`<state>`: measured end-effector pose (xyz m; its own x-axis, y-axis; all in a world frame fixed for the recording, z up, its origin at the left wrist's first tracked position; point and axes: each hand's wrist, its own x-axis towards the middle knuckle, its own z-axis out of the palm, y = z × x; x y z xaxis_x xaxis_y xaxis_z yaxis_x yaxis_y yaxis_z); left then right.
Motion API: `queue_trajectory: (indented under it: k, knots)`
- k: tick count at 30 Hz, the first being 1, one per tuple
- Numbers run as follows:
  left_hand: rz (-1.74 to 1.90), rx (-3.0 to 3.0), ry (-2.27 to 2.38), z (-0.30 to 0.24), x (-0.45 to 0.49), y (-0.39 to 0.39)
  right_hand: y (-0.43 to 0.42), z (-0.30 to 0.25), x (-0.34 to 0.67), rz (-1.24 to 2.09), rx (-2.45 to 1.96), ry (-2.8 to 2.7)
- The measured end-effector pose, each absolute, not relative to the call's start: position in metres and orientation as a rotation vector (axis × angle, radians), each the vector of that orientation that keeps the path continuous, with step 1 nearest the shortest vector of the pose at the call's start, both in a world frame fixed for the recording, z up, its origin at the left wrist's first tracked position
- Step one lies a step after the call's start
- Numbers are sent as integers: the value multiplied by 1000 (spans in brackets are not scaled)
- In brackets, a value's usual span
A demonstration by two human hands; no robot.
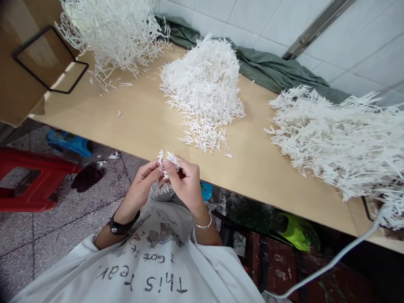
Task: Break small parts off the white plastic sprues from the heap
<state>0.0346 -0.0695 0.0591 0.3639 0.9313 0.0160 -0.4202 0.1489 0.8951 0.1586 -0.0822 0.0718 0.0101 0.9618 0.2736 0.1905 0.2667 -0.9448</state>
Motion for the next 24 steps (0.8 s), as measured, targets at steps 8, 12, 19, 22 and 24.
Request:
queue_trajectory:
  k: [8,12,19,22,24]
  knots:
    - [871,802,467,64,39,-82,-86,75,164,1018,-1126,-1097]
    - [970,948,416,68,44,-96,-94,89,159,918,-1148,-1008]
    - [1086,992,487,63,44,-98,-86,97,139,821,-1142,-838]
    - [1114,1049,503,62,42,-98,-83,95,132,734,-1110,-826]
    - [1134,1139,517,61,40,-98,-84,94,130,614,-1117,-827]
